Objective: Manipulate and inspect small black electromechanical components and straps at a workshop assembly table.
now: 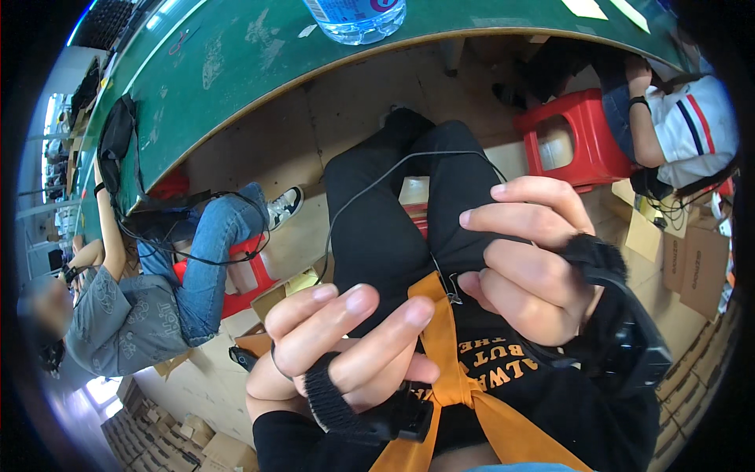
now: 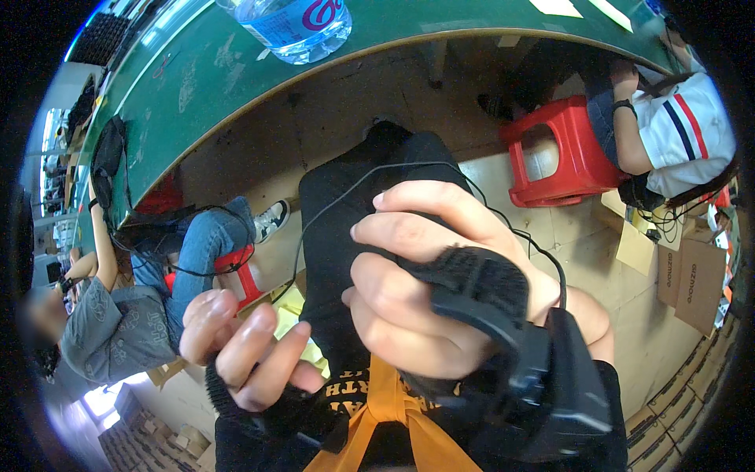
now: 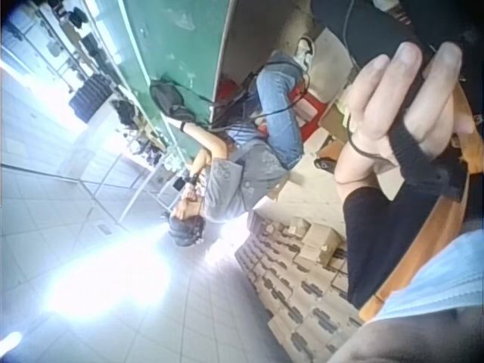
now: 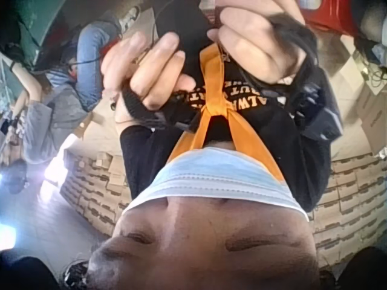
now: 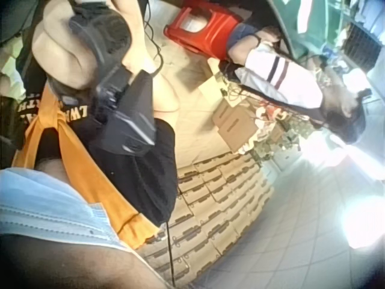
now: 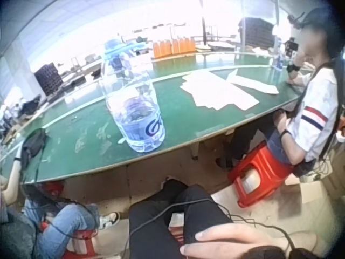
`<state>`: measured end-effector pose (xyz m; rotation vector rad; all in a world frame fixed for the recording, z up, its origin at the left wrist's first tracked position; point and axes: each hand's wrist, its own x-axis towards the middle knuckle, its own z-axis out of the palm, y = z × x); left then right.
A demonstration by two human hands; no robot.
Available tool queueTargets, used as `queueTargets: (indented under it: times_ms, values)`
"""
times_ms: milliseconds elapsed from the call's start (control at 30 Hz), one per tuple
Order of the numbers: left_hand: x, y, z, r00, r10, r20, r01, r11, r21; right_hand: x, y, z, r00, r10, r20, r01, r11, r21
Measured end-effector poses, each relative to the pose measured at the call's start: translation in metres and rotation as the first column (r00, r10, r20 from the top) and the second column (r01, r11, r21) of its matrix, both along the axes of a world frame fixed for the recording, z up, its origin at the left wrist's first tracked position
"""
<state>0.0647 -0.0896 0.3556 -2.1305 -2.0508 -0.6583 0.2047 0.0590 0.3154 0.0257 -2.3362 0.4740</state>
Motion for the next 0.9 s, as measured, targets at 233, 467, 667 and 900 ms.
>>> queueTargets:
  times_ms: [233,467,667,900]
  values:
    - [-0.002,0.003,-0.015,0.995,-0.054,-0.081,0.064,0.990,0.126,0.002,-0.012,0.023,0.997,-0.075,0.009,0.075,0.993,-0.086]
    - [0.000,0.007,-0.024,0.995,-0.070,-0.065,0.082,0.974,0.212,0.002,-0.015,0.024,0.995,-0.089,0.041,0.092,0.994,-0.057]
    - [-0.001,0.010,-0.027,0.996,-0.081,-0.047,0.091,0.964,0.251,0.000,-0.016,0.022,0.995,-0.097,0.021,0.098,0.990,-0.099]
    - [0.003,0.012,-0.019,0.996,-0.083,0.027,0.076,0.977,0.197,-0.001,-0.027,0.025,0.976,-0.188,0.108,0.202,0.969,-0.142]
